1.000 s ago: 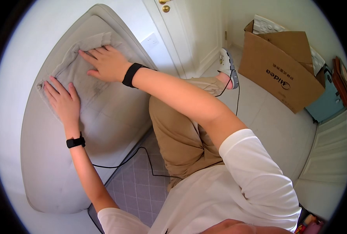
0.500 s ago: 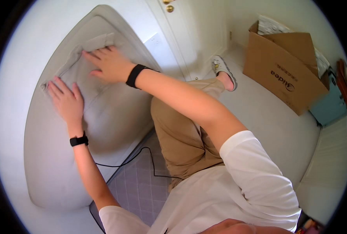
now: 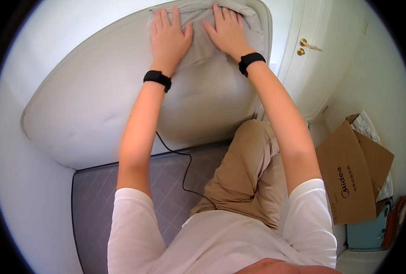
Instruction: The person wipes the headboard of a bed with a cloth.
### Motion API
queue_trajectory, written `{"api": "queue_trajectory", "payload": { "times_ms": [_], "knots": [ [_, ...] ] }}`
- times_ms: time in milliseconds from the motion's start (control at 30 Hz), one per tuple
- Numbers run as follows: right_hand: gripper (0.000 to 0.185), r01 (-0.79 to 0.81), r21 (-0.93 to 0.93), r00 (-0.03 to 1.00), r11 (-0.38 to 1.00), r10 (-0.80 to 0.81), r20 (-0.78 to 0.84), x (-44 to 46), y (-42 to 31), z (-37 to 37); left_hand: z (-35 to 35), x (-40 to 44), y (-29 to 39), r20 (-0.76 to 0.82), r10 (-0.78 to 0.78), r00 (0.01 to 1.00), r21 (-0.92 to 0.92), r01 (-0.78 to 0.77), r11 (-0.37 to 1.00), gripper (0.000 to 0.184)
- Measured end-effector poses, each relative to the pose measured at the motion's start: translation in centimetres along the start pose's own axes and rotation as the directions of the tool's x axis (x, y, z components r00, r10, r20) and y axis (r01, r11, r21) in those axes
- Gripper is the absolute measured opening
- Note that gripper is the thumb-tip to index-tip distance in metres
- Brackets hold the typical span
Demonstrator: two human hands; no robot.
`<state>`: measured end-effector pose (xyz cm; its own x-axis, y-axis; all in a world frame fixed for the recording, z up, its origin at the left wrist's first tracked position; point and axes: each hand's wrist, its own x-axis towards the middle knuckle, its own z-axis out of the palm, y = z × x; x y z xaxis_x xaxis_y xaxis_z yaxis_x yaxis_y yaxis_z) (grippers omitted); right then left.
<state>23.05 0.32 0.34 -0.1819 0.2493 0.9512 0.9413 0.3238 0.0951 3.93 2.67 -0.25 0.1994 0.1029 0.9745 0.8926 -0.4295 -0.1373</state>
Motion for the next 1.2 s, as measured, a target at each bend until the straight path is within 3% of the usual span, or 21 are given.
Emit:
{"api": "queue_trajectory", "payload": {
  "times_ms": [167, 467, 700, 800, 833, 933, 1200],
  "knots": [
    [0.056, -0.040, -0.027, 0.984, 0.999, 0.035, -0.172, -0.4, -2.1, 0.1, -2.4, -0.9, 0.6, -0.096, -0.037, 0.995, 0.001, 0.037, 0.999, 0.062],
    [0.055, 0.033, -0.077, 0.991, 0.997, -0.042, -0.125, -1.1, -3.1, -0.6, -4.8, -4.4, 4.7, -0.031, -0.281, 0.959, 0.040, 0.282, 0.959, 0.058],
    [0.047, 0.000, 0.014, 1.000, 1.000, 0.000, -0.005, 3.5, -0.7, -3.2, -4.9, 0.2, 1.7, -0.051, -0.129, 0.990, 0.028, 0.130, 0.991, 0.049],
    [0.044, 0.069, 0.054, 0.994, 0.996, -0.064, -0.091, 5.1, 0.8, -2.6, -4.6, 2.9, 0.4, -0.033, -0.072, 0.997, -0.003, 0.072, 0.997, 0.043],
    [0.049, -0.043, 0.000, 0.999, 0.999, 0.043, 0.026, 5.0, 0.2, -3.2, -4.7, 3.5, 0.2, -0.031, -0.065, 0.997, -0.012, 0.064, 0.998, 0.041],
    [0.042, -0.032, 0.086, 0.998, 0.996, 0.028, 0.054, 5.0, 0.4, -3.5, -4.8, 4.5, 0.1, -0.013, -0.057, 0.998, -0.031, 0.056, 0.998, 0.036],
    [0.038, 0.041, -0.010, 0.995, 0.999, -0.042, -0.093, 4.3, 0.3, -3.3, -5.3, 4.2, 1.2, -0.040, -0.050, 0.998, -0.016, 0.050, 0.999, 0.038]
  ]
}}
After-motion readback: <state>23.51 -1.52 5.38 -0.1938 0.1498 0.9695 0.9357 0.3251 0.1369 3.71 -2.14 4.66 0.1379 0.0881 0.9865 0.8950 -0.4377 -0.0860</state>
